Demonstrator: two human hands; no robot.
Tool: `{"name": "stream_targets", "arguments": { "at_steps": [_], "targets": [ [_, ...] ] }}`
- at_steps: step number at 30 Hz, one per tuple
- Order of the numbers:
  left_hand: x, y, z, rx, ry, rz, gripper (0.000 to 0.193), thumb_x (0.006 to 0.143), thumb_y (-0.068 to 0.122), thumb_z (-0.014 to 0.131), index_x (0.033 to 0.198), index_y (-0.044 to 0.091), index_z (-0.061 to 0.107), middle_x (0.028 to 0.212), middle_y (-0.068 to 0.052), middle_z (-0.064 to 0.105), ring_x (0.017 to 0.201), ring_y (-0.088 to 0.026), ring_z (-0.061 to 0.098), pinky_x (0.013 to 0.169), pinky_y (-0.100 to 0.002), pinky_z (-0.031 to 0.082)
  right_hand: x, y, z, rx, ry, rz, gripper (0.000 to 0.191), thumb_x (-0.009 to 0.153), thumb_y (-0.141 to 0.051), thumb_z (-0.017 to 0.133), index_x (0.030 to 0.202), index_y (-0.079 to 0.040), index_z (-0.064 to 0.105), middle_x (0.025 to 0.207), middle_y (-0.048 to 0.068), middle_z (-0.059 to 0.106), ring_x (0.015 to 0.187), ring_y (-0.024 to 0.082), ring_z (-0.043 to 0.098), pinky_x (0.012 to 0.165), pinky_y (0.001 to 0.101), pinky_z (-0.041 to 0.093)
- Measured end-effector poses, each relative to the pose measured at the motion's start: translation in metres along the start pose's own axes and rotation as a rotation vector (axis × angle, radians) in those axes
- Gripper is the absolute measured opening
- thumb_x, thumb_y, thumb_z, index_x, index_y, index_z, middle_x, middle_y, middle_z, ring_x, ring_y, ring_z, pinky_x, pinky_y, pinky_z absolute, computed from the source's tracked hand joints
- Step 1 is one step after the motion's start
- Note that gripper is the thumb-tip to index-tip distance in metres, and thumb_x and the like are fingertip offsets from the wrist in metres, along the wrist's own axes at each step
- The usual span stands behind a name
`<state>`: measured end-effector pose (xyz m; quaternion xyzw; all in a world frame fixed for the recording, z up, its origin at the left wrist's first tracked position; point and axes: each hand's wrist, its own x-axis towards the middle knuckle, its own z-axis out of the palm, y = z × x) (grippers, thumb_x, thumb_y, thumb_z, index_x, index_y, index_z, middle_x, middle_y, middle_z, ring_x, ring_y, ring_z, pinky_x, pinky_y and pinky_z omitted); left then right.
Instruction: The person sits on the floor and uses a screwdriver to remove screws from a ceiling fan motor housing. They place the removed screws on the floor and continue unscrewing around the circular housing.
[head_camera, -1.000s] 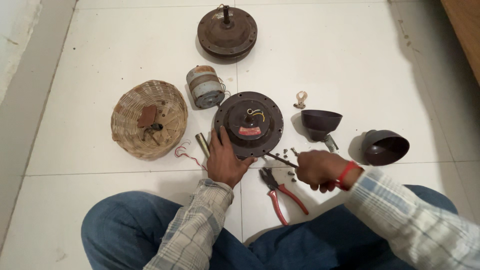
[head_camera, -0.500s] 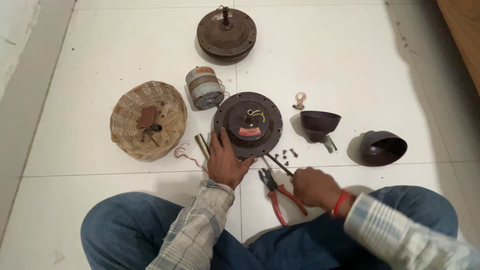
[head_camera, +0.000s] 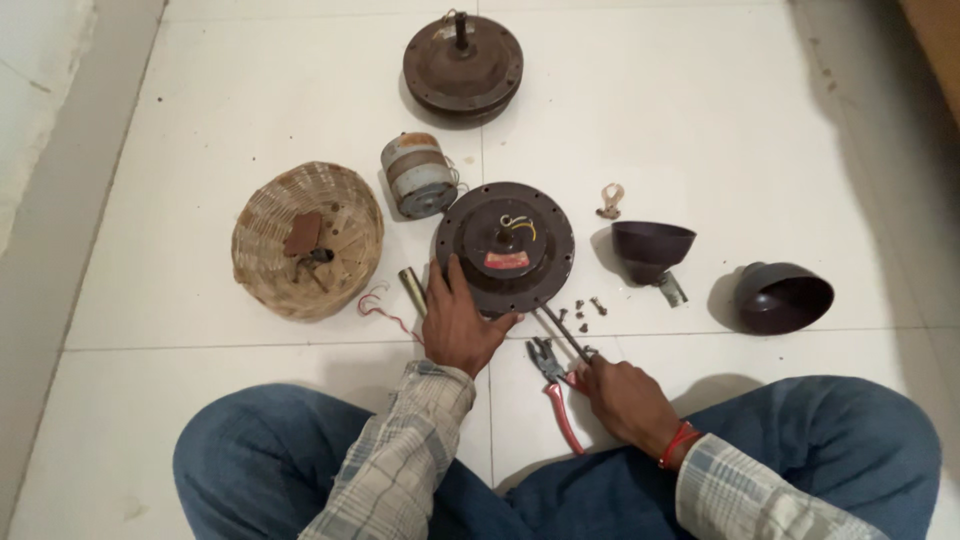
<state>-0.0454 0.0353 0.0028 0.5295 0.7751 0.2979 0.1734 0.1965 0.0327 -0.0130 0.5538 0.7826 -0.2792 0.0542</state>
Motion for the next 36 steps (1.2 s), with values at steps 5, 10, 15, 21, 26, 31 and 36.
{"name": "stream_targets", "arguments": {
  "at_steps": [5,10,15,21,26,31,36],
  "targets": [
    [-0.002,-0.001,0.002,-0.006,-0.002,-0.002,0.122,0.059,0.042,0.097,0.149,-0.005,0.031,0.155,-0.033,0.028,0.142,-0.049,0.033,0.113,-0.049,0.038,-0.001,0.005,0.0,-0.068,0.028,-0.008,0.036,0.102,-0.039,0.048,0.101,-0.005,0.061,0.071,0.022,0.07,0.07,0.043,0.069,0.068,0.054,0.053],
    [0.0,0.001,0.001,-0.004,-0.006,-0.027,0.122,0.059,0.041,0.098,0.15,-0.004,0.031,0.155,-0.033,0.027,0.142,-0.049,0.032,0.112,-0.049,0.038,-0.005,0.0,-0.005,-0.216,0.163,-0.072,0.032,0.101,-0.037,0.05,0.098,-0.008,0.063,0.071,0.016,0.071,0.063,0.038,0.068,0.062,0.0503,0.053],
    [0.002,0.003,0.001,-0.008,-0.004,-0.03,0.123,0.057,0.039,0.098,0.15,-0.004,0.031,0.155,-0.031,0.029,0.143,-0.048,0.034,0.113,-0.048,0.038,-0.006,-0.003,-0.01,-0.325,0.33,-0.06,0.031,0.097,-0.037,0.055,0.091,-0.009,0.065,0.072,0.008,0.072,0.052,0.03,0.068,0.057,0.0442,0.051],
    [0.003,0.006,-0.001,0.003,-0.014,-0.05,0.123,0.056,0.039,0.099,0.15,-0.002,0.03,0.154,-0.03,0.028,0.142,-0.047,0.033,0.113,-0.049,0.039,-0.011,-0.011,-0.015,-0.354,0.494,-0.133,0.029,0.096,-0.036,0.058,0.086,-0.01,0.066,0.066,0.008,0.071,0.049,0.026,0.063,0.06,0.0432,0.048],
    [0.004,0.009,-0.005,-0.011,-0.041,-0.068,0.125,0.056,0.038,0.099,0.151,-0.001,0.029,0.154,-0.028,0.028,0.141,-0.047,0.036,0.11,-0.049,0.041,-0.009,-0.018,-0.024,-0.316,0.288,0.018,0.042,0.101,-0.046,0.051,0.084,-0.011,0.068,0.063,0.01,0.069,0.054,0.031,0.066,0.059,0.0432,0.053],
    [0.003,0.01,-0.006,-0.028,-0.024,-0.066,0.125,0.055,0.039,0.1,0.15,-0.002,0.029,0.152,-0.029,0.029,0.139,-0.047,0.037,0.109,-0.049,0.042,0.002,-0.009,-0.017,-0.012,0.155,0.144,0.051,0.101,-0.049,0.046,0.079,-0.013,0.074,0.055,0.013,0.067,0.054,0.031,0.066,0.061,0.0449,0.052],
    [0.0,0.009,-0.003,-0.03,0.036,-0.017,0.123,0.056,0.038,0.098,0.15,-0.003,0.032,0.15,-0.029,0.033,0.137,-0.048,0.04,0.108,-0.05,0.043,0.025,0.021,0.001,0.418,-0.063,0.191,0.071,0.106,-0.055,0.047,0.061,-0.003,0.065,0.048,0.006,0.048,0.044,0.018,0.04,0.048,0.0386,0.04]
  ]
}}
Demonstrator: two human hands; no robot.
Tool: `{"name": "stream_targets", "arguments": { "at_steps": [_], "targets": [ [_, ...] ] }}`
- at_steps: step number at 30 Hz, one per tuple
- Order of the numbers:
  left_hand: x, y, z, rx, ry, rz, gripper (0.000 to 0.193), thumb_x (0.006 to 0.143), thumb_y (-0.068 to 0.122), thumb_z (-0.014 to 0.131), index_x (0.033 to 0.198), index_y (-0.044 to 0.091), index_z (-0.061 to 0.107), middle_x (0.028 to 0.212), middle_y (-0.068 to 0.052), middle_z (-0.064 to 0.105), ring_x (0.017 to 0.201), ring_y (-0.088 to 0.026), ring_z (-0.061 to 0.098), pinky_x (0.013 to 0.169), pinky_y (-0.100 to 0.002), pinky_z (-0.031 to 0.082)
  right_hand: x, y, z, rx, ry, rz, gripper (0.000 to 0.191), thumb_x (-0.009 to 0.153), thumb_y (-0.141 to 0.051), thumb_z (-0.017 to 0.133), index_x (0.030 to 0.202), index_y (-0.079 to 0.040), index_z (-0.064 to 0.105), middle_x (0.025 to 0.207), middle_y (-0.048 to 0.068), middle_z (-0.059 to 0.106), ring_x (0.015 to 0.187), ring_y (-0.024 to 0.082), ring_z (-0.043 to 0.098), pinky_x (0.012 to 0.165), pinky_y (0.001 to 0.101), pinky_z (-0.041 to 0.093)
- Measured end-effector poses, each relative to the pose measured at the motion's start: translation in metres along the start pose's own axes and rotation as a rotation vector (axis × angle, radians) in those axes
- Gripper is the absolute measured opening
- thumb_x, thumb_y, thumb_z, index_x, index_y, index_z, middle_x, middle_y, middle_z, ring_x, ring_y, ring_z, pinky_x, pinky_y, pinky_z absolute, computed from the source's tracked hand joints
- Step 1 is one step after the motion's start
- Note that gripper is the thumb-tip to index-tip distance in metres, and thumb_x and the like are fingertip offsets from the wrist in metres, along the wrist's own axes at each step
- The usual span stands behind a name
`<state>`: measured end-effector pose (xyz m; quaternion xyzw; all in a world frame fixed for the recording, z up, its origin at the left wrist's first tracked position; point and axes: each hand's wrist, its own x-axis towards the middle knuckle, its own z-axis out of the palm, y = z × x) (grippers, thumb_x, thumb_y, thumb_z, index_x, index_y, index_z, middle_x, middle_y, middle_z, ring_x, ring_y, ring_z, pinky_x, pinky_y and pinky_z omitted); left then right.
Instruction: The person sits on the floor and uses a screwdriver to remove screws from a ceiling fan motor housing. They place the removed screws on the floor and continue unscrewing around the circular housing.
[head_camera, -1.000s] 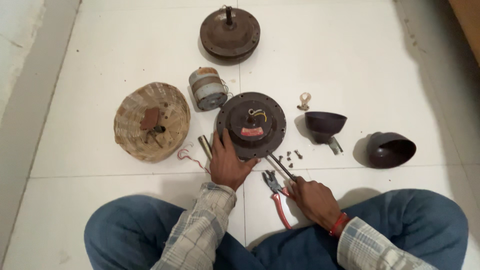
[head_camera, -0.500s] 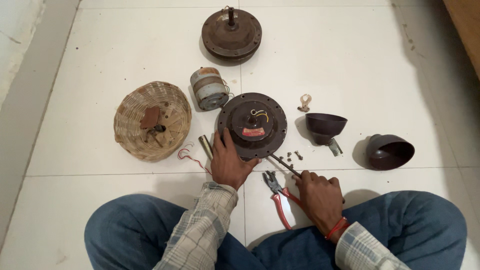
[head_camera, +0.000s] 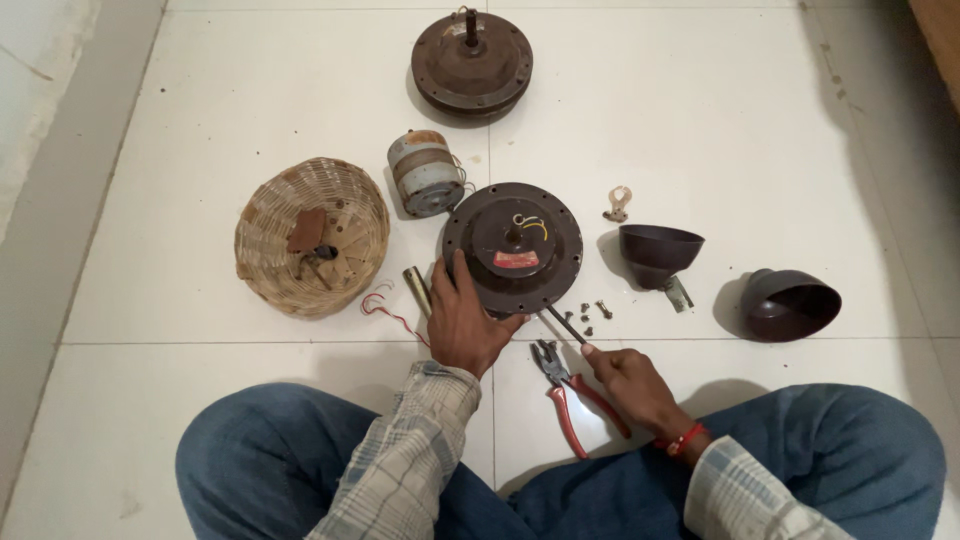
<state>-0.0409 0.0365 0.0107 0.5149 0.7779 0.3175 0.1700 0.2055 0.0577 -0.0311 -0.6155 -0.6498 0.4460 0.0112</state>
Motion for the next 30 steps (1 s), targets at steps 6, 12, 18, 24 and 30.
{"name": "stream_targets", "arguments": {
  "at_steps": [6,12,18,24,30],
  "targets": [
    [-0.001,-0.003,0.002,-0.009,0.008,0.03,0.122,0.058,0.038,0.098,0.15,-0.005,0.03,0.149,-0.032,0.033,0.136,-0.05,0.041,0.107,-0.05,0.044,0.016,0.021,-0.008,0.689,-0.512,0.109,0.056,0.106,-0.054,0.042,0.062,-0.02,0.035,0.049,-0.007,0.029,0.04,0.008,0.025,0.04,0.0294,0.026],
    [-0.003,-0.003,0.002,-0.006,0.01,0.003,0.124,0.058,0.042,0.097,0.151,-0.004,0.028,0.15,-0.031,0.032,0.136,-0.049,0.04,0.107,-0.05,0.044,-0.003,-0.001,0.0,0.026,0.158,-0.132,0.043,0.101,-0.043,0.056,0.078,-0.008,0.064,0.056,0.012,0.059,0.049,0.022,0.054,0.052,0.0375,0.046],
    [-0.002,-0.002,0.004,-0.001,0.01,0.013,0.123,0.06,0.044,0.096,0.151,-0.004,0.028,0.15,-0.031,0.033,0.138,-0.049,0.039,0.106,-0.05,0.045,-0.032,-0.025,0.0,-0.36,0.546,-0.417,0.022,0.099,-0.03,0.057,0.096,-0.011,0.067,0.08,0.008,0.073,0.068,0.029,0.071,0.057,0.0422,0.053],
    [-0.003,-0.001,0.006,0.014,-0.014,-0.026,0.124,0.06,0.042,0.096,0.151,-0.003,0.027,0.151,-0.031,0.03,0.137,-0.048,0.039,0.106,-0.05,0.044,-0.027,-0.031,0.002,-0.443,0.509,-0.331,0.026,0.101,-0.034,0.056,0.096,-0.011,0.067,0.078,0.01,0.073,0.061,0.032,0.068,0.057,0.0447,0.053],
    [-0.003,-0.005,0.01,0.012,0.026,0.014,0.124,0.058,0.042,0.097,0.151,-0.004,0.029,0.149,-0.032,0.032,0.137,-0.05,0.039,0.107,-0.05,0.043,-0.005,-0.009,0.008,-0.265,0.303,-0.205,0.036,0.105,-0.039,0.05,0.097,-0.01,0.07,0.061,0.015,0.068,0.056,0.033,0.065,0.06,0.0449,0.05]
  ]
}}
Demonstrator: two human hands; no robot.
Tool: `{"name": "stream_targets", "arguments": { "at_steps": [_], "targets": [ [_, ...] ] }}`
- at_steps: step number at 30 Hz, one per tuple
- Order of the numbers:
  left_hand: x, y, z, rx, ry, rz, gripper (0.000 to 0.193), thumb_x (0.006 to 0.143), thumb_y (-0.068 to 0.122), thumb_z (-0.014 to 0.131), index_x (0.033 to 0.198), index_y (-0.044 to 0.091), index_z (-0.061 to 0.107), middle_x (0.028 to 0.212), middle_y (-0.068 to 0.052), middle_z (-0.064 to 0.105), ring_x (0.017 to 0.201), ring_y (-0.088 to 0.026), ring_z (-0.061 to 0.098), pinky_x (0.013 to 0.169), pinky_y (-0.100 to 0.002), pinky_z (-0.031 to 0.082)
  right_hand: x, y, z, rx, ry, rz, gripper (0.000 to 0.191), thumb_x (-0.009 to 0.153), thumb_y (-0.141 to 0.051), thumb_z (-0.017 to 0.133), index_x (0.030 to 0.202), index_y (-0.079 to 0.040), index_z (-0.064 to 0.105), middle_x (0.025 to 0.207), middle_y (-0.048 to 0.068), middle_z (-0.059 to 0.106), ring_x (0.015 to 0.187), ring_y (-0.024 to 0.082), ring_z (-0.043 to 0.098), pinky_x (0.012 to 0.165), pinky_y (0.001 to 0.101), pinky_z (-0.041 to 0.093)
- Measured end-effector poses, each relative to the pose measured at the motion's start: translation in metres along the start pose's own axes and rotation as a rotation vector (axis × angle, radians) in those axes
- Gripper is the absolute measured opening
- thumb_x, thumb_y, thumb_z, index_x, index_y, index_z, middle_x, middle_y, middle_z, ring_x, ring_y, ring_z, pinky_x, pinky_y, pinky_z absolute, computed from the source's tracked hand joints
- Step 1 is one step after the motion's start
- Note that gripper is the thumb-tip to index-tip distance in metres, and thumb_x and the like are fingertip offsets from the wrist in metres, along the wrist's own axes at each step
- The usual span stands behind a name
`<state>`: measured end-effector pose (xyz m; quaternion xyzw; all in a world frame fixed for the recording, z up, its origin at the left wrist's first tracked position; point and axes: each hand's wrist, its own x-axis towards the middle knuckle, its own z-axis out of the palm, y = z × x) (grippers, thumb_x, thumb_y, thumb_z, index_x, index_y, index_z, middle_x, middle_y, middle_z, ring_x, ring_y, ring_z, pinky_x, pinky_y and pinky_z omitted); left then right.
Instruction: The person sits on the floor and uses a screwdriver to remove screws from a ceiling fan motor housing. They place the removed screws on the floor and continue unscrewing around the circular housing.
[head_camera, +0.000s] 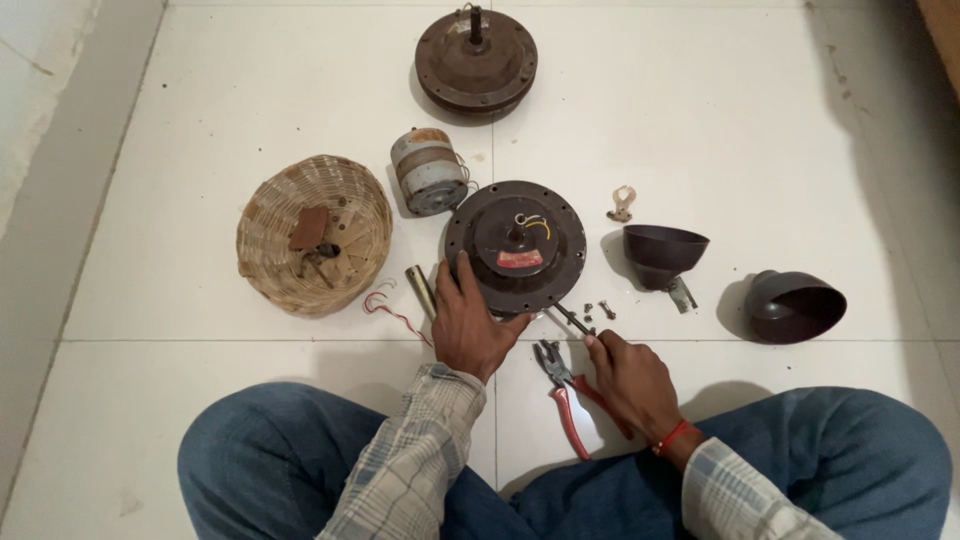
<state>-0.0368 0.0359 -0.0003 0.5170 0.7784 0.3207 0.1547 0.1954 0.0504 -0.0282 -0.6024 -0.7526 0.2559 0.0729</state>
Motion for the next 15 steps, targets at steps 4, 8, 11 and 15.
{"name": "stream_targets", "arguments": {
  "at_steps": [4,8,11,15],
  "targets": [
    [-0.001,-0.002,0.0,-0.025,0.002,0.024,0.12,0.061,0.041,0.096,0.15,-0.005,0.03,0.149,-0.033,0.032,0.136,-0.051,0.04,0.107,-0.051,0.044,0.015,0.014,0.005,0.537,-0.311,0.106,0.05,0.11,-0.041,0.046,0.082,-0.005,0.066,0.056,-0.001,0.055,0.049,0.015,0.048,0.049,0.0329,0.042],
    [-0.002,-0.002,-0.004,-0.026,0.016,0.036,0.12,0.06,0.041,0.096,0.149,-0.006,0.032,0.149,-0.033,0.033,0.136,-0.051,0.041,0.106,-0.051,0.045,0.024,0.018,-0.009,0.926,-0.707,0.369,0.047,0.111,-0.041,0.039,0.08,-0.008,0.054,0.051,-0.007,0.034,0.04,0.008,0.026,0.04,0.0294,0.025],
    [-0.001,0.002,-0.007,-0.026,0.014,0.031,0.12,0.06,0.043,0.096,0.149,-0.006,0.031,0.148,-0.032,0.033,0.135,-0.05,0.041,0.105,-0.051,0.046,0.024,0.01,-0.015,0.927,-0.7,0.402,0.051,0.109,-0.042,0.038,0.081,-0.006,0.061,0.049,-0.004,0.035,0.038,0.011,0.028,0.039,0.0311,0.028],
    [-0.002,0.005,-0.009,-0.02,0.001,-0.007,0.122,0.059,0.043,0.096,0.15,-0.004,0.031,0.15,-0.03,0.034,0.136,-0.049,0.042,0.104,-0.05,0.047,0.011,-0.01,-0.01,0.545,-0.375,0.224,0.041,0.103,-0.038,0.06,0.087,-0.001,0.071,0.064,0.0,0.066,0.06,0.011,0.063,0.058,0.031,0.051]
  ]
}}
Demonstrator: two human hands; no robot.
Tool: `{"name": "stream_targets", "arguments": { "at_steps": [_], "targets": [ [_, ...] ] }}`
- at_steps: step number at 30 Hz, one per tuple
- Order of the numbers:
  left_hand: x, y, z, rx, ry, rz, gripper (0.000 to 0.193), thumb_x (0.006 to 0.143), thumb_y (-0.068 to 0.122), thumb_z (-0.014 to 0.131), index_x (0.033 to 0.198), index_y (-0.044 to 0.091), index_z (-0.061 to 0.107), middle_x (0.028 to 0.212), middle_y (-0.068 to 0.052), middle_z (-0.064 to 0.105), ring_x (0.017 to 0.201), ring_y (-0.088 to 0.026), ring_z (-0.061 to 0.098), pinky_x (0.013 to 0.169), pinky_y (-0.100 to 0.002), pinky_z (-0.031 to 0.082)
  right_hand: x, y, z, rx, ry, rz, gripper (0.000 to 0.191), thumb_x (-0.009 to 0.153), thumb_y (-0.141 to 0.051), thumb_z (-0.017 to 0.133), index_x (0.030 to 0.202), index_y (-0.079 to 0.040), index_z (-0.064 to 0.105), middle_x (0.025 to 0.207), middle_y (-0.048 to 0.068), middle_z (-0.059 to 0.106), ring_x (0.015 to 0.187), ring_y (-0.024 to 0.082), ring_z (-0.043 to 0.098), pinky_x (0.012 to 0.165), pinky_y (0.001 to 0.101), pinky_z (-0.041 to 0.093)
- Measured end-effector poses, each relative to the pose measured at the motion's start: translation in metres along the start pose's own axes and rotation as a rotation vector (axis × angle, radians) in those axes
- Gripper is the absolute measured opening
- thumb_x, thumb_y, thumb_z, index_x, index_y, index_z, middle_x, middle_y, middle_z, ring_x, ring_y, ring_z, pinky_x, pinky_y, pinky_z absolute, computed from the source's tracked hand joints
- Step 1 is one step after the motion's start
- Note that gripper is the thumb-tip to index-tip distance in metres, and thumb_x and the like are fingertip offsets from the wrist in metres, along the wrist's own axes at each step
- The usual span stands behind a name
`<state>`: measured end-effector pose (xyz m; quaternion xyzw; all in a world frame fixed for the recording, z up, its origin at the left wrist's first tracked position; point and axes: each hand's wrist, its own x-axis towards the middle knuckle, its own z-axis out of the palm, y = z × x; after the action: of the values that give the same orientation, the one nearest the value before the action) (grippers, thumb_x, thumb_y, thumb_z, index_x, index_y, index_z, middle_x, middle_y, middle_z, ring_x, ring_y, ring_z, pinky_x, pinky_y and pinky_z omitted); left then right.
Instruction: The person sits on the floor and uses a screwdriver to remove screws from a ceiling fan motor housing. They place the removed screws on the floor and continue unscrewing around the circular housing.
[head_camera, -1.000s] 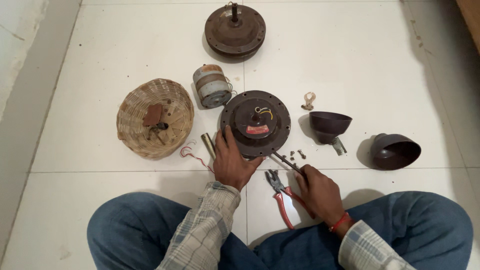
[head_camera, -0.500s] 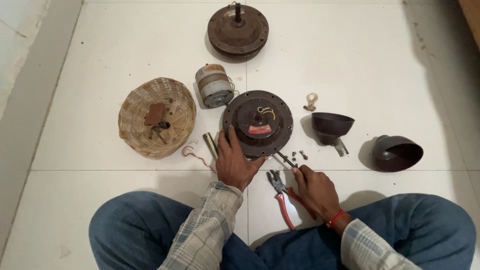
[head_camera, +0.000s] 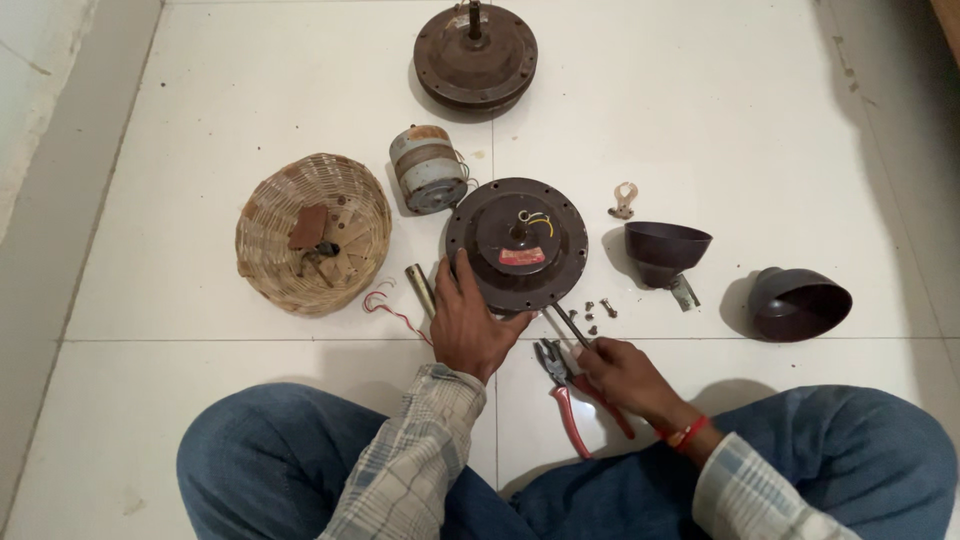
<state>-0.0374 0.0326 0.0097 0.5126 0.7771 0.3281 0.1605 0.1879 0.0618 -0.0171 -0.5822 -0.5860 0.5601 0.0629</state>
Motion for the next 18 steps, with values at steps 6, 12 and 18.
{"name": "stream_targets", "arguments": {
  "at_steps": [6,12,18],
  "targets": [
    [0.001,-0.001,0.001,0.02,0.006,0.018,0.123,0.059,0.044,0.097,0.151,-0.004,0.029,0.149,-0.031,0.034,0.135,-0.048,0.043,0.104,-0.049,0.048,-0.025,-0.011,-0.002,-0.691,0.279,-0.138,0.025,0.102,-0.032,0.057,0.1,-0.011,0.071,0.081,0.012,0.074,0.074,0.03,0.07,0.07,0.0414,0.053],
    [0.001,-0.001,0.002,0.023,0.006,0.001,0.124,0.058,0.044,0.097,0.151,-0.003,0.029,0.149,-0.029,0.035,0.135,-0.047,0.043,0.104,-0.049,0.047,-0.033,-0.007,0.004,-0.931,0.619,-0.506,0.021,0.089,-0.023,0.061,0.102,-0.008,0.071,0.086,0.008,0.07,0.076,0.027,0.071,0.062,0.0414,0.055],
    [0.002,0.0,0.002,0.026,0.004,-0.01,0.124,0.058,0.044,0.097,0.15,-0.003,0.029,0.149,-0.029,0.035,0.136,-0.046,0.043,0.103,-0.049,0.047,-0.029,-0.004,0.001,-0.859,0.53,-0.483,0.027,0.098,-0.032,0.058,0.098,-0.008,0.071,0.081,0.009,0.073,0.059,0.028,0.069,0.056,0.0406,0.055]
  ]
}}
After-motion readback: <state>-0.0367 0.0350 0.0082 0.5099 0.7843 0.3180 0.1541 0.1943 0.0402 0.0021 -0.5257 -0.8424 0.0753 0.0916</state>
